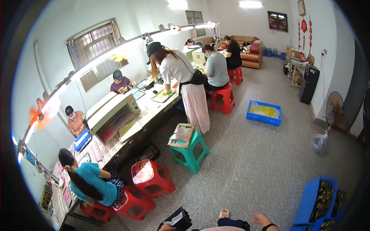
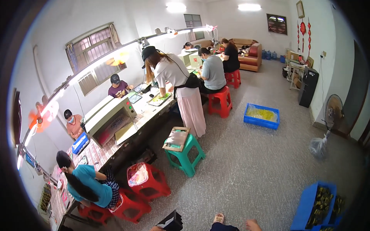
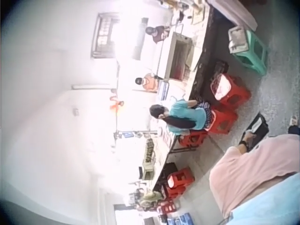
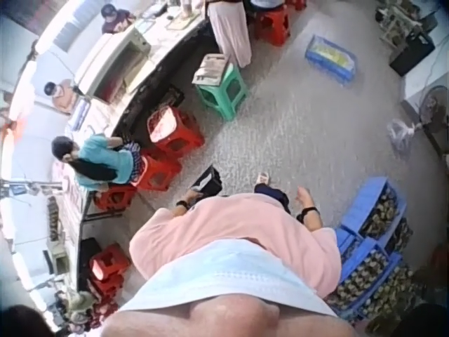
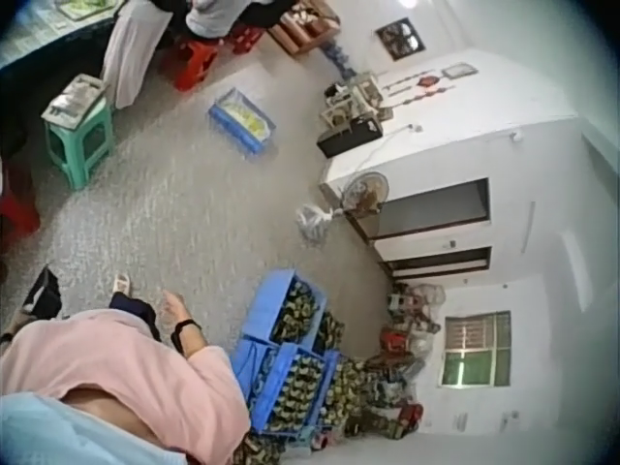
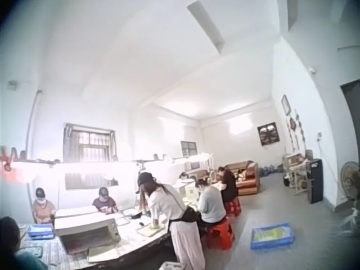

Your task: Assembling or sorting small toy components at a workshop table.

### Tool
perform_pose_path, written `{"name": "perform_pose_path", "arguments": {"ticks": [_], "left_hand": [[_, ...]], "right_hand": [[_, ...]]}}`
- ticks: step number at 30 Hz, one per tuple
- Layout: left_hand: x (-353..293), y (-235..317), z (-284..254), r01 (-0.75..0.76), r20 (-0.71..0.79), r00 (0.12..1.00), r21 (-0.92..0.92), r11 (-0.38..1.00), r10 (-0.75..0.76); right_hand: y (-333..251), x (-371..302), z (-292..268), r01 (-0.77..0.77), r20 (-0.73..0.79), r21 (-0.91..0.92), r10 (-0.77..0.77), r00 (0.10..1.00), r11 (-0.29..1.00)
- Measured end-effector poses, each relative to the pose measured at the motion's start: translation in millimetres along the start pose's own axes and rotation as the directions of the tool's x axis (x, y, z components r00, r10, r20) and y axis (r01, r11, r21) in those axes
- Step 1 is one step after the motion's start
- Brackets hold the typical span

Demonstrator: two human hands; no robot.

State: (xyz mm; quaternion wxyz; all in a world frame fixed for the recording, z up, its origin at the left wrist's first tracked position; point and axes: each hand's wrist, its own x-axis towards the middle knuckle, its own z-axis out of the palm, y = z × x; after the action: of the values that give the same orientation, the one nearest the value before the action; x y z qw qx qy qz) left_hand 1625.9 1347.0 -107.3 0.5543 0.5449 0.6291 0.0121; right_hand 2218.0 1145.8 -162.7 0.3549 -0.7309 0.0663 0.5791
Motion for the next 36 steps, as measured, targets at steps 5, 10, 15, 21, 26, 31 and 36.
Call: {"name": "perform_pose_path", "arguments": {"ticks": [5,10,15,21,26,31,36], "left_hand": [[-4,56,19,0.011,-0.169,0.981,-0.459,0.888,-0.1],[78,-84,34,0.337,-0.19,0.923,-0.03,0.941,-0.336],[58,64,25,0.346,-0.065,0.93,-0.176,0.921,-0.362],[109,140,22,0.594,-0.006,0.796,-0.182,0.784,-0.605],[170,66,36,0.378,-0.045,0.891,-0.481,0.791,-0.453],[184,187,-18,0.365,-0.185,0.824,-0.551,0.751,-0.536],[191,199,-8,0.346,-0.335,0.712,-0.598,0.723,-0.617]], "right_hand": [[-62,39,-29,-0.134,-0.169,-0.269,0.09,0.981,0.954],[-140,96,8,-0.048,-0.082,-0.486,0.009,0.997,0.873],[-238,89,86,0.127,0.078,-0.641,-0.101,0.992,0.757],[-342,119,151,0.211,0.162,-0.761,-0.135,0.978,0.613],[-454,120,216,0.259,0.245,-0.808,-0.098,0.965,0.529],[-510,128,247,0.257,0.18,-0.811,-0.193,0.964,0.525],[-547,165,292,0.262,0.267,-0.913,-0.026,0.963,0.312]]}}
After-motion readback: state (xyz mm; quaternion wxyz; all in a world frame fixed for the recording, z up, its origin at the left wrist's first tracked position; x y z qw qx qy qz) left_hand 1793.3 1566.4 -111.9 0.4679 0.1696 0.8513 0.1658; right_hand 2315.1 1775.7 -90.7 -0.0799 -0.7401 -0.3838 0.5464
